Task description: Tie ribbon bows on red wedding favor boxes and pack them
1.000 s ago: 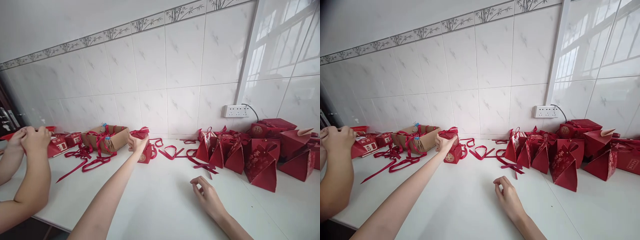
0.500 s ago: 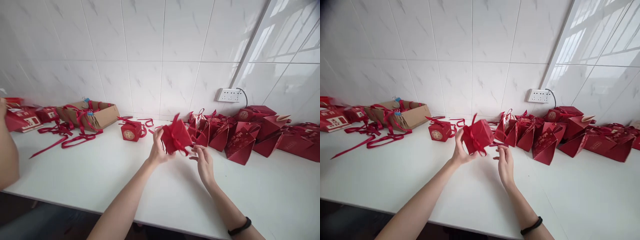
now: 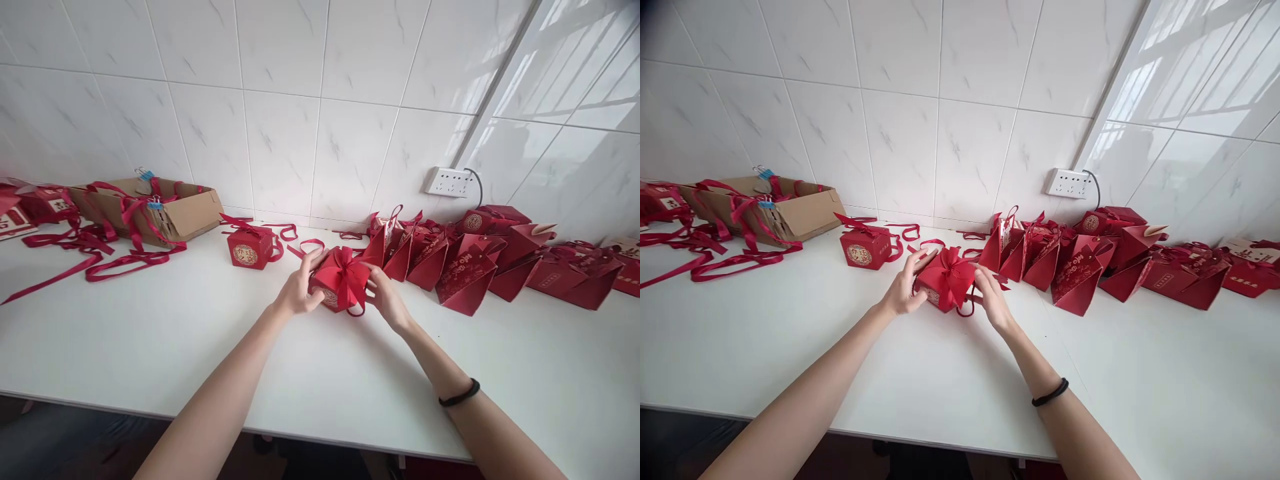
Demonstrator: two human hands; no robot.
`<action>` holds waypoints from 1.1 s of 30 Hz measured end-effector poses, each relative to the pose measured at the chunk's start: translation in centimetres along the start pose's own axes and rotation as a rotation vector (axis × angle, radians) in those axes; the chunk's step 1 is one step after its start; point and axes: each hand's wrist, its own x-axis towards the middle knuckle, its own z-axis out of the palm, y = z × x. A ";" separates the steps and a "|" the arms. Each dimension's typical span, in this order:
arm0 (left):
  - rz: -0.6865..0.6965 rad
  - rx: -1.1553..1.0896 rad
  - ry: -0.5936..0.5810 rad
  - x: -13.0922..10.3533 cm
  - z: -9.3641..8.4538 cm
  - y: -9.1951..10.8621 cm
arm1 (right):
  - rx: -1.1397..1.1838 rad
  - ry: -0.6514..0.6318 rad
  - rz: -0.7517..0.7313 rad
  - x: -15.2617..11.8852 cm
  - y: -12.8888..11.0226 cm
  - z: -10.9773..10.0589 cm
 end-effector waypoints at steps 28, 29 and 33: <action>-0.436 -0.412 0.104 0.7 0.9 2.3 | 0.034 -0.135 -0.116 -2.0 1.6 0.2; -0.434 -0.410 0.094 0.7 0.9 2.3 | 0.085 -0.140 -0.090 -1.9 1.5 -0.1; -0.417 -0.390 0.067 0.6 0.7 2.2 | 0.201 -0.084 -0.006 -1.6 0.9 -0.3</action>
